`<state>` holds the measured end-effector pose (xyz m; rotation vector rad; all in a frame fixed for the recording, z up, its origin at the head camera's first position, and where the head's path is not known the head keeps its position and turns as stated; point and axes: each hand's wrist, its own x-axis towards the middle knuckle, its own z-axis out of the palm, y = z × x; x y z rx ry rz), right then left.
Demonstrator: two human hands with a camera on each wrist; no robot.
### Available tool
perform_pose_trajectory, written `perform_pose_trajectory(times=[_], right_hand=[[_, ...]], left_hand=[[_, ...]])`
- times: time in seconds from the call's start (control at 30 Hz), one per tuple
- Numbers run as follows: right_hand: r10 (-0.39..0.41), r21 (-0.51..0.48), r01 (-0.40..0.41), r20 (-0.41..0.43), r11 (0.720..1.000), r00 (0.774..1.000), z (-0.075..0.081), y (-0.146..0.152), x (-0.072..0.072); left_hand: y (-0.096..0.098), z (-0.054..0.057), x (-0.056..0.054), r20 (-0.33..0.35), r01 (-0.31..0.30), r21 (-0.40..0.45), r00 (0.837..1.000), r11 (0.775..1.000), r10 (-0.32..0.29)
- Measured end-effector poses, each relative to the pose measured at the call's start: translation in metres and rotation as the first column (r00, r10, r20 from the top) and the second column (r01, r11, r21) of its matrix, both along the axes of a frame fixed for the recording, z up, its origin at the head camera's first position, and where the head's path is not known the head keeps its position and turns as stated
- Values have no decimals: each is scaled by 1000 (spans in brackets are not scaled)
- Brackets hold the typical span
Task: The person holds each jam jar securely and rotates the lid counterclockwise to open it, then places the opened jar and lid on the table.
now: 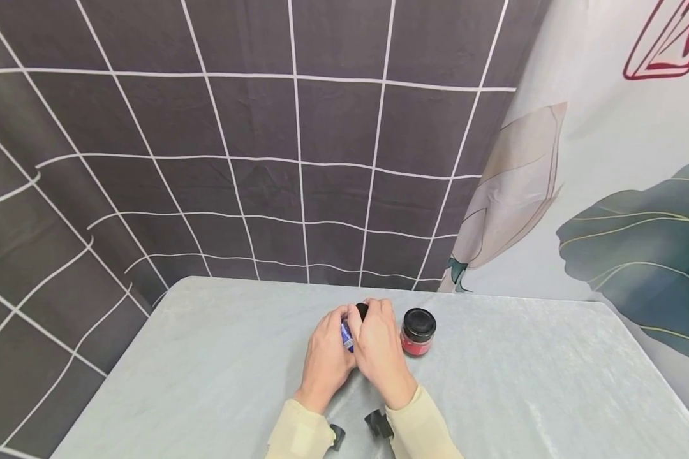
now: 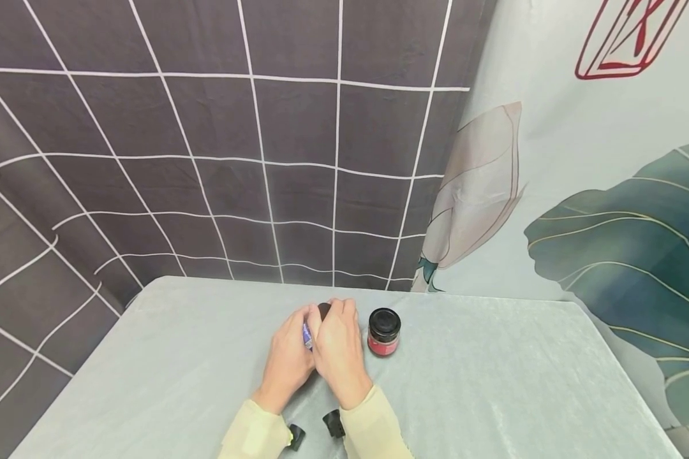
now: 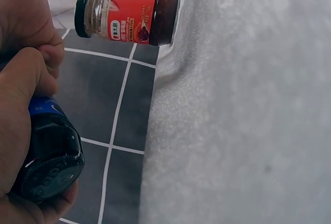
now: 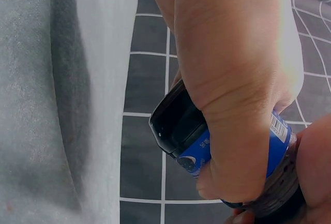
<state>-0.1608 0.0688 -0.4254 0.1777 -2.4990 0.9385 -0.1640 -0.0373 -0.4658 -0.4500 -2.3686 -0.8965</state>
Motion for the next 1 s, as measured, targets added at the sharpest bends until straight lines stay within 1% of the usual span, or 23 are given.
perform_pose_trajectory(times=[0.23, 0.53, 0.77, 1.0], right_hand=[[2, -10, -2, 10, 1000, 1000, 1, -1, 0], [13, -30, -14, -34, 999, 999, 0, -3, -1], [23, -43, -23, -4, 999, 1000, -1, -5, -2], [16, -26, -16, -4, 1000, 1000, -1, -4, -1]], left_hand=[[-1, 0, -1, 1, 11, 3, 1000, 1000, -11], [-3, 5, 1, 60, 10, 28, 998, 1000, -11], [-6, 8, 2, 71, 20, 37, 997, 999, -22], [-5, 9, 2, 99, 27, 37, 995, 999, -30]])
